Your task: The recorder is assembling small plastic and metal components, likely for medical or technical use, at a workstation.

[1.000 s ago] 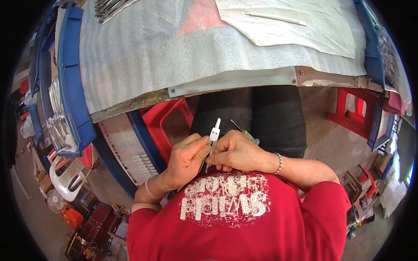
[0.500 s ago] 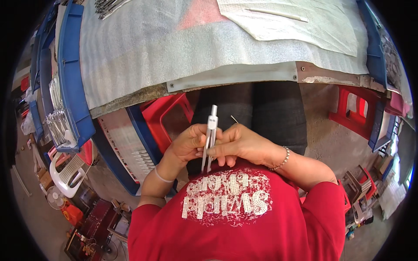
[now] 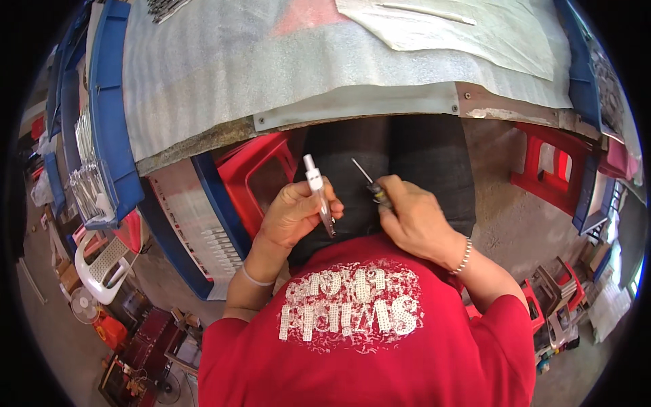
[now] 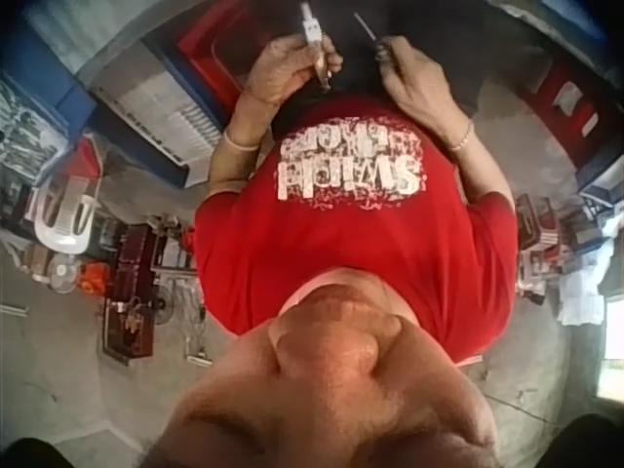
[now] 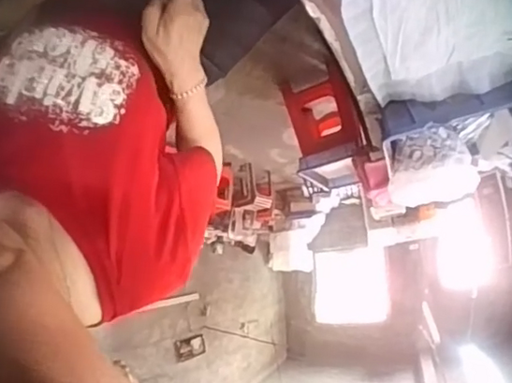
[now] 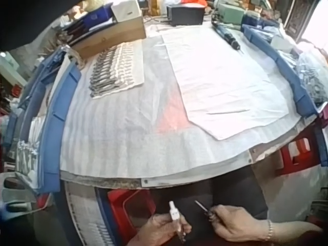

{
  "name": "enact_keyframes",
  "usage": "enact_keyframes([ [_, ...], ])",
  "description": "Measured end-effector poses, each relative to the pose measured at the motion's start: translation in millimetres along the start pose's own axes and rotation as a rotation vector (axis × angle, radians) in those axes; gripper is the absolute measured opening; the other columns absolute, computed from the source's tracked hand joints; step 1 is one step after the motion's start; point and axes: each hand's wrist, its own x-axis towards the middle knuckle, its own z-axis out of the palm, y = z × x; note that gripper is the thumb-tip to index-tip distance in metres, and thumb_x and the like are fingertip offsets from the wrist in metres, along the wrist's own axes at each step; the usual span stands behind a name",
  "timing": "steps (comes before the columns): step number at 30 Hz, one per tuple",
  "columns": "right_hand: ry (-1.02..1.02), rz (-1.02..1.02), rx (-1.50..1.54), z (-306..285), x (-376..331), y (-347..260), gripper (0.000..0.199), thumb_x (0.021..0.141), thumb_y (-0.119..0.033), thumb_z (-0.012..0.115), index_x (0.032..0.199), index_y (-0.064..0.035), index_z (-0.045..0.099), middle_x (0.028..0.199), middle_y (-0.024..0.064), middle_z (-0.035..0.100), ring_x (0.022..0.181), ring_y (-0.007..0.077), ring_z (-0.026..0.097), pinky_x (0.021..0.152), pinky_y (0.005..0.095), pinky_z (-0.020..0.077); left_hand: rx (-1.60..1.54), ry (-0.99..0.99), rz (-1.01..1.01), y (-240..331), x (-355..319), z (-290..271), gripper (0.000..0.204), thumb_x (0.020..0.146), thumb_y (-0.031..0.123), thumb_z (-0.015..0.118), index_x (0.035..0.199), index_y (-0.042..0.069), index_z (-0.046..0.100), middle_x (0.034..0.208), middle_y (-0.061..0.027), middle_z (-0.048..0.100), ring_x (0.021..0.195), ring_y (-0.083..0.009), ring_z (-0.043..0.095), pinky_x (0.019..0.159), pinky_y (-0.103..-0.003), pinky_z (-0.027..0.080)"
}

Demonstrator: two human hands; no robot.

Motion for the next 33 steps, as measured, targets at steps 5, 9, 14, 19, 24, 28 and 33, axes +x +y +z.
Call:
enact_keyframes([
  [5,-0.151,-0.081,-0.023,-41,-5,-37,0.042,0.077,-0.003,0.059,0.117,-0.0022,0.048,0.084,0.0159,0.059,0.072,0.0337,0.062,0.062,0.0398,0.0489,0.398,0.208,0.099,-20,-5,19,0.023,0.1,0.02,0.047,0.103,0.0,0.057,0.073,-0.0028,0.056,0.051,-0.0042,0.042,0.047,-0.018,0.034],
  [9,-0.119,-0.165,-0.173,-46,-3,-44,0.042,0.075,-0.002,0.062,0.116,-0.0028,0.051,0.086,0.0127,0.057,0.075,0.0294,0.062,0.062,0.0376,0.0499,0.481,0.2,0.065,-28,0,23,0.027,0.101,0.021,0.046,0.106,-0.002,0.059,0.076,-0.0041,0.058,0.05,-0.004,0.043,0.045,-0.018,0.035],
  [14,-0.095,-0.225,-0.291,-41,0,-44,0.04,0.076,0.0,0.066,0.115,-0.0028,0.058,0.087,0.0119,0.056,0.074,0.0276,0.06,0.061,0.0357,0.0502,0.398,0.281,0.053,-26,3,29,0.024,0.099,0.019,0.047,0.1,-0.002,0.06,0.071,-0.0049,0.06,0.048,-0.0037,0.045,0.043,-0.018,0.035],
  [19,-0.103,-0.236,-0.296,-37,5,-43,0.042,0.075,0.0,0.066,0.116,-0.0028,0.058,0.087,0.0119,0.056,0.074,0.0277,0.059,0.061,0.0358,0.0503,0.399,0.252,0.056,-30,6,20,0.022,0.099,0.018,0.047,0.099,0.0,0.06,0.063,-0.0021,0.056,0.046,-0.0035,0.044,0.04,-0.019,0.032],
  [24,-0.123,-0.248,-0.342,-34,8,-38,0.038,0.077,-0.003,0.064,0.115,-0.0021,0.058,0.083,0.011,0.052,0.073,0.0262,0.059,0.061,0.0351,0.0504,0.617,0.319,0.148,-38,9,23,0.02,0.098,0.016,0.048,0.098,0.0,0.059,0.06,-0.0025,0.053,0.05,-0.0054,0.047,0.045,-0.024,0.036],
  [28,-0.14,0.036,0.205,-28,18,-26,0.034,0.08,-0.004,0.064,0.114,0.0005,0.059,0.075,0.013,0.052,0.06,0.03,0.057,0.056,0.038,0.0475,0.889,0.339,0.25,-36,12,24,0.019,0.098,0.013,0.046,0.094,-0.002,0.055,0.061,-0.011,0.056,0.052,-0.0194,0.056,0.048,-0.032,0.042],
  [33,-0.285,-0.265,-0.6,-25,19,-34,0.033,0.081,-0.007,0.064,0.114,-0.0001,0.062,0.077,0.0143,0.063,0.061,0.029,0.063,0.054,0.0342,0.0502,1.141,0.346,0.494,-51,21,12,0.015,0.096,0.009,0.046,0.089,-0.004,0.046,0.07,-0.0265,0.058,0.072,-0.0474,0.058,0.055,-0.049,0.045],
])
